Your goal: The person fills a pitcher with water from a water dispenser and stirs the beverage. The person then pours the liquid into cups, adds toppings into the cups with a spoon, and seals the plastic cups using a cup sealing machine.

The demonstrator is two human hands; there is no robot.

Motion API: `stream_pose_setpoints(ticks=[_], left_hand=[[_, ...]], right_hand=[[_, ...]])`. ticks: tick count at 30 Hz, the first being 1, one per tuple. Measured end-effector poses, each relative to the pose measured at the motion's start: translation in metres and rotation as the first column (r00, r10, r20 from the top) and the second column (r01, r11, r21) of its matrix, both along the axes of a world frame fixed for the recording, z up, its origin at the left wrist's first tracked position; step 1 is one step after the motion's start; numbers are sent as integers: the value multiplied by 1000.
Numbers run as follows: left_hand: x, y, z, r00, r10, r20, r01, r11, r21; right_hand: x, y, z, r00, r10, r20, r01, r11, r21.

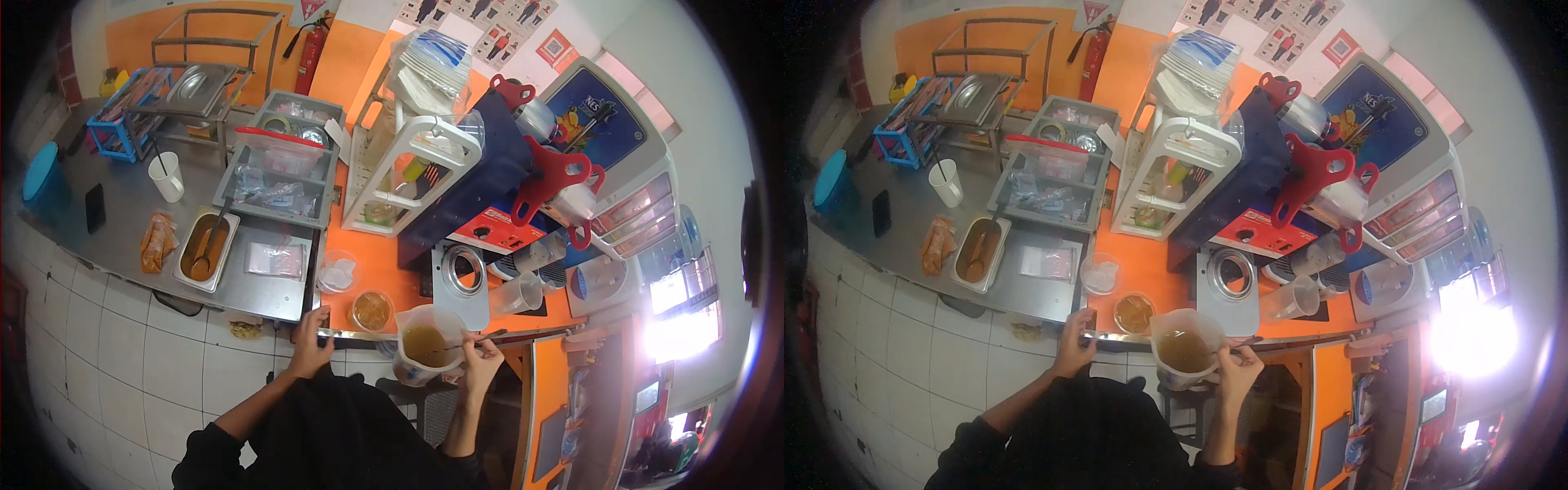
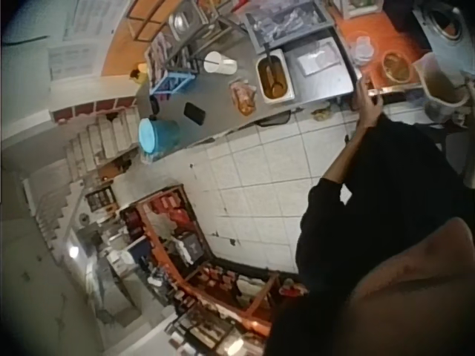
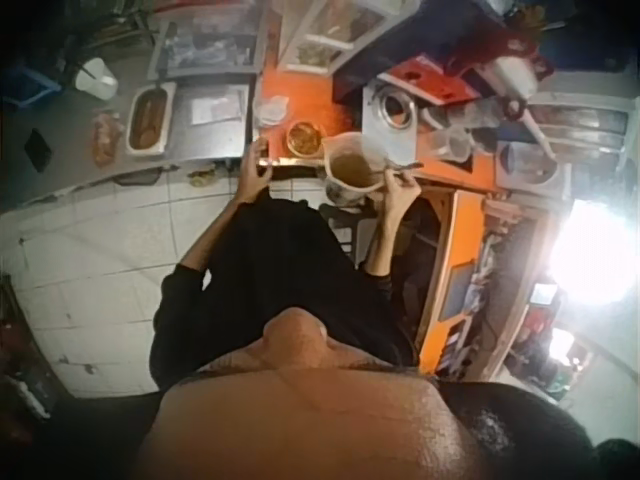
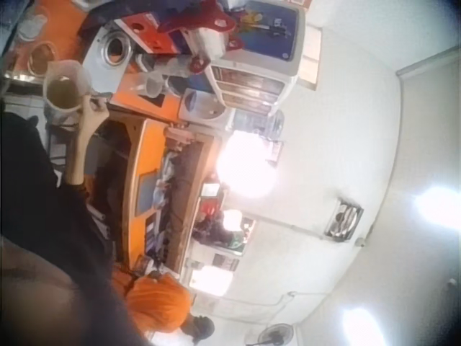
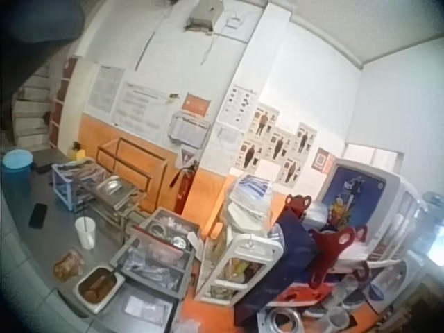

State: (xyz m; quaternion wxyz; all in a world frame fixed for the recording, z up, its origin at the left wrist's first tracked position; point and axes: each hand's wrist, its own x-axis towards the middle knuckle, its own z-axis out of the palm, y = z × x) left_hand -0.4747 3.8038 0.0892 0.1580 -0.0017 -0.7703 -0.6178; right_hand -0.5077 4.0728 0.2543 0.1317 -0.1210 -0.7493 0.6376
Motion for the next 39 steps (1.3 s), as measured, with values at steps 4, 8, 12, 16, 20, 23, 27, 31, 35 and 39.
stream_pose_setpoints(ticks=[4,8,12,16,20,23,27,31,35,39], left_hand=[[-6,-28,33,972,183,-146,-186,982,-6],[-24,-50,59,953,278,-119,-271,960,69],[-41,-61,74,920,341,-193,-327,939,105],[-57,-67,76,934,288,-210,-292,956,14],[-75,-72,69,998,-7,-58,-15,928,-373],[-83,-71,72,994,-85,62,104,880,-463],[-89,-63,77,971,-148,188,212,895,-392],[-92,-64,70,973,-154,172,201,932,-301],[-97,-66,68,981,-153,119,184,931,-316],[-104,-75,66,979,-148,138,179,951,-253]], right_hand=[[-8,15,44,994,102,-33,-100,994,54],[-44,1,88,980,163,-110,-170,984,-58],[-90,-21,101,921,205,-332,-241,968,-71],[-122,-63,79,920,176,-350,-208,976,-56],[-154,-100,26,922,54,-383,-62,998,-11],[-174,-114,-19,925,-8,-380,10,1000,3],[-191,-115,-65,946,-106,-306,71,990,-124],[-185,-123,-79,970,-57,-234,30,992,-121],[-185,-120,-80,978,-2,-210,-51,967,-248],[-191,-116,-97,990,-5,-143,-15,990,-139]])
